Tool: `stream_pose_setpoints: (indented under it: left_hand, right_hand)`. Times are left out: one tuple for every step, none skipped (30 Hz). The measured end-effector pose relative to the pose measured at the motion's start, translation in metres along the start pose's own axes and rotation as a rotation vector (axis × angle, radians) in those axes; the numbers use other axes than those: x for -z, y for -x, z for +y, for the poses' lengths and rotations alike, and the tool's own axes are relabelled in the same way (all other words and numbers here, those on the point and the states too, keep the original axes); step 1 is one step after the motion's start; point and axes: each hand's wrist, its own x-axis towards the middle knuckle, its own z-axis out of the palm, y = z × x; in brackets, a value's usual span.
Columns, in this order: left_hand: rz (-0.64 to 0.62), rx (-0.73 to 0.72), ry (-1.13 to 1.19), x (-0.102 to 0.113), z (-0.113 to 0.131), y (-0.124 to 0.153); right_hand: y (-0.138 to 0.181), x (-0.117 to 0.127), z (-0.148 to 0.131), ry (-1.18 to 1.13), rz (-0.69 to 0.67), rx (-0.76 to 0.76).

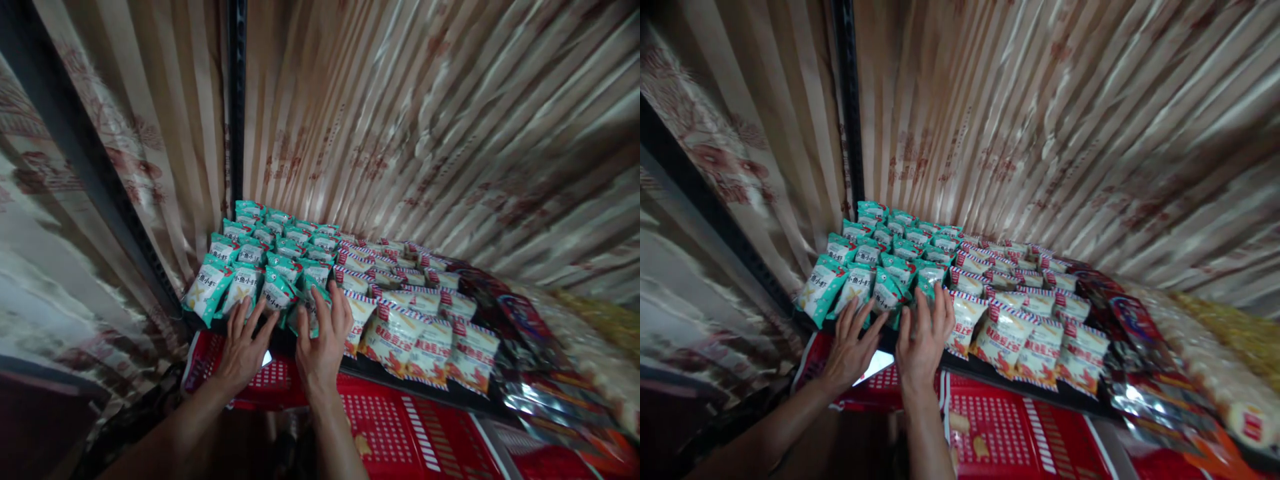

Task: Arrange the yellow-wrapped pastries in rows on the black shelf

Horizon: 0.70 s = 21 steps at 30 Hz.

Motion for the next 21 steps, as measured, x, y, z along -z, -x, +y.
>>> stream_pose_setpoints:
  left_hand:
    - [0.002, -0.007, 0.01, 0.003, 0.001, 0.0]
    - [0.002, -0.012, 0.02, 0.006, 0.003, 0.001]
    - [0.0, -0.016, 0.029, 0.01, 0.004, 0.001]
    - [-0.003, -0.02, 0.036, 0.013, 0.007, 0.002]
    - [-0.004, -0.021, 0.045, 0.016, 0.01, 0.004]
    - [-0.001, -0.024, 0.057, 0.019, 0.014, 0.005]
    - [-0.001, -0.031, 0.075, 0.021, 0.018, 0.007]
    - [-0.005, -0.04, 0.101, 0.023, 0.023, 0.009]
    - [-0.015, -0.055, 0.133, 0.024, 0.029, 0.01]
    - [-0.03, -0.075, 0.171, 0.024, 0.036, 0.011]
    - [-0.052, -0.095, 0.213, 0.024, 0.044, 0.012]
    - [-0.074, -0.106, 0.257, 0.024, 0.052, 0.012]
    - [-0.095, -0.103, 0.308, 0.026, 0.061, 0.011]
    - [-0.111, -0.083, 0.371, 0.029, 0.071, 0.009]
    - [-0.13, -0.048, 0.452, 0.036, 0.082, 0.006]
    - [-0.152, 0.007, 0.551, 0.045, 0.093, 0.002]
    - [-0.176, 0.066, 0.677, 0.057, 0.104, -0.003]
    - [-0.221, 0.127, 0.829, 0.071, 0.115, -0.009]
    - [-0.275, 0.216, 0.986, 0.086, 0.126, -0.014]
    - [-0.348, 0.261, 1.12, 0.1, 0.137, -0.018]
    - [-0.407, 0.237, 1.219, 0.114, 0.148, -0.022]
  right_hand:
    - [0.003, 0.007, 0.005, 0.029, 0.031, -0.013]
    - [0.007, 0.013, 0.012, 0.06, 0.06, -0.022]
    - [0.011, 0.019, 0.02, 0.092, 0.078, -0.027]
    - [0.016, 0.025, 0.028, 0.123, 0.083, -0.024]
    - [0.021, 0.03, 0.036, 0.152, 0.078, -0.022]
    - [0.025, 0.035, 0.044, 0.176, 0.059, -0.016]
    - [0.029, 0.039, 0.052, 0.196, 0.039, -0.008]
    - [0.033, 0.042, 0.058, 0.208, 0.015, 0.002]
    - [0.036, 0.045, 0.063, 0.212, -0.008, 0.014]
    - [0.038, 0.047, 0.067, 0.208, -0.032, 0.028]
    - [0.04, 0.049, 0.07, 0.197, -0.059, 0.046]
    - [0.041, 0.05, 0.072, 0.18, -0.09, 0.066]
    - [0.042, 0.051, 0.074, 0.159, -0.12, 0.084]
    - [0.042, 0.053, 0.075, 0.135, -0.147, 0.099]
    - [0.042, 0.055, 0.076, 0.115, -0.165, 0.108]
    - [0.042, 0.058, 0.077, 0.097, -0.175, 0.115]
    - [0.042, 0.062, 0.079, 0.081, -0.175, 0.117]
    - [0.042, 0.067, 0.08, 0.068, -0.17, 0.119]
    - [0.043, 0.072, 0.083, 0.057, -0.164, 0.128]
    - [0.044, 0.078, 0.086, 0.048, -0.16, 0.139]
    - [0.045, 0.085, 0.09, 0.043, -0.157, 0.147]
